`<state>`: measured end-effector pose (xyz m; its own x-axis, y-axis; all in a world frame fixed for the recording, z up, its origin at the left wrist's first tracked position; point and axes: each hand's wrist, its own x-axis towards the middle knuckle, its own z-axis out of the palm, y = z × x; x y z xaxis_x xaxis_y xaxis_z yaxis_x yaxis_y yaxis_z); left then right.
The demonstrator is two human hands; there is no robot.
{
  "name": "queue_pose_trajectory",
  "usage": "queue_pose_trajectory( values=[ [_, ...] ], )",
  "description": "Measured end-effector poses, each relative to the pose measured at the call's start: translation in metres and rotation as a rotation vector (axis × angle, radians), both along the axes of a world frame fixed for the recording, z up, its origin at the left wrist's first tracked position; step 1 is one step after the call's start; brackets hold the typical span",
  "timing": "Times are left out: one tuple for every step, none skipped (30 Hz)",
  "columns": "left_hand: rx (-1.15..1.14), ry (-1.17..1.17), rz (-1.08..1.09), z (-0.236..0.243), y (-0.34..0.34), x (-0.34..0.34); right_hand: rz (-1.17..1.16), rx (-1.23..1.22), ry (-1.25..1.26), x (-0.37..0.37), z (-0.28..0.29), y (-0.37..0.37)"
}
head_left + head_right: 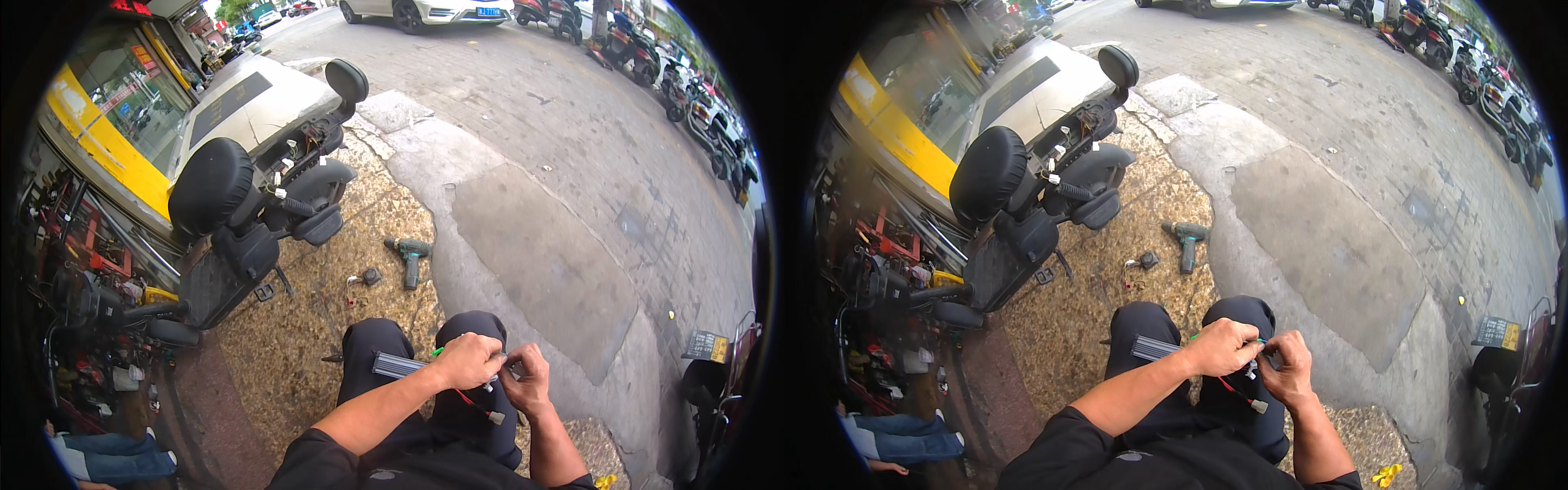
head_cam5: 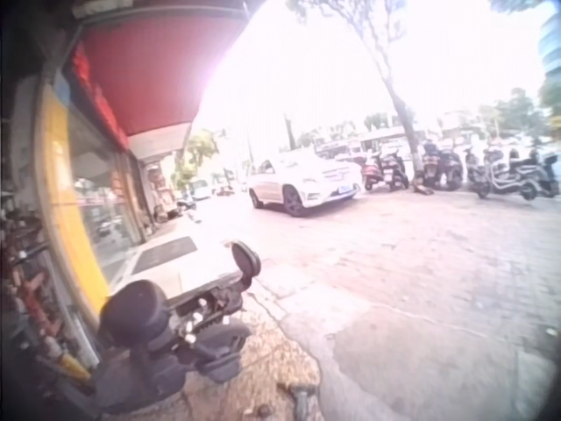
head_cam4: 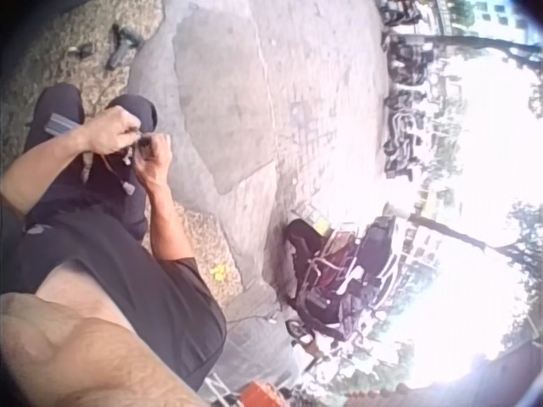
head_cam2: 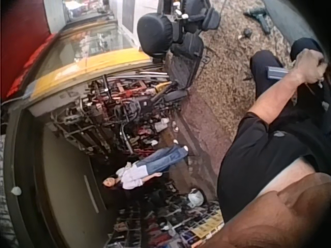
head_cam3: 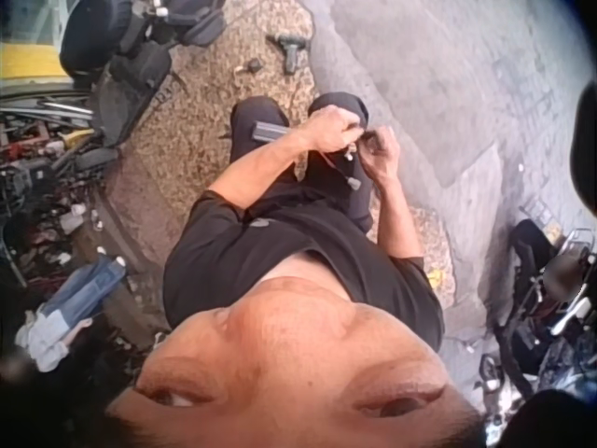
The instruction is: The person sits on the ground and works on a bundle of multicolored wires, stripping insulation and twisting connections. They use pliers to cut and strip wires, then twist the exposed ends together by hand.
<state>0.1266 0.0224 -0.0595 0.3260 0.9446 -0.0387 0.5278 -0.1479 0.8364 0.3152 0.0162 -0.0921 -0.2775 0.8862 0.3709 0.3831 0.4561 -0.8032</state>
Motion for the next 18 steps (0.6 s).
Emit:
queue_pose_trajectory(
  values=[
    [0.006,-0.037,0.01,-0.003,0.001,0.0,0.01,0.065,-0.013,-0.001,0.0,0.001],
    [-0.008,-0.091,0.032,-0.005,0.002,0.0,-0.016,0.085,-0.016,-0.003,-0.001,0.0],
    [-0.023,-0.113,0.042,-0.007,0.002,-0.001,-0.007,0.093,-0.012,-0.003,-0.001,0.001],
    [-0.035,-0.128,0.051,-0.009,0.002,-0.001,-0.006,0.095,-0.01,-0.004,-0.001,0.001],
    [-0.044,-0.131,0.063,-0.01,0.002,-0.001,-0.001,0.091,-0.016,-0.003,-0.001,0.002],
    [-0.014,-0.133,0.065,-0.011,0.001,-0.001,0.039,0.042,-0.009,-0.001,-0.001,0.004],
    [0.042,-0.105,0.042,-0.011,0.0,-0.001,0.081,-0.015,-0.011,0.002,-0.001,0.007],
    [0.095,-0.069,0.022,-0.011,-0.002,0.0,0.12,-0.065,-0.01,0.006,-0.001,0.009],
    [0.158,-0.03,0.001,-0.011,-0.003,0.0,0.152,-0.122,-0.005,0.01,-0.001,0.01],
    [0.182,-0.025,-0.005,-0.011,-0.005,0.001,0.179,-0.174,0.003,0.013,-0.001,0.011],
    [0.218,-0.016,-0.009,-0.01,-0.006,0.002,0.204,-0.214,-0.001,0.016,-0.001,0.011],
    [0.266,-0.011,-0.011,-0.009,-0.007,0.002,0.214,-0.242,0.021,0.018,-0.001,0.012],
    [0.261,-0.016,-0.009,-0.008,-0.007,0.002,0.21,-0.281,0.036,0.019,0.0,0.011],
    [0.268,-0.025,-0.004,-0.007,-0.007,0.001,0.204,-0.307,0.039,0.02,0.001,0.011],
    [0.264,-0.02,0.001,-0.005,-0.008,-0.001,0.196,-0.334,0.043,0.02,0.002,0.011],
    [0.212,-0.096,0.025,-0.004,-0.007,-0.003,0.195,-0.325,0.032,0.02,0.003,0.011],
    [0.13,-0.14,0.052,-0.002,-0.007,-0.007,0.193,-0.316,0.02,0.02,0.005,0.011],
    [0.147,-0.195,0.072,0.0,-0.007,-0.011,0.189,-0.293,-0.002,0.02,0.007,0.012]
  ],
)
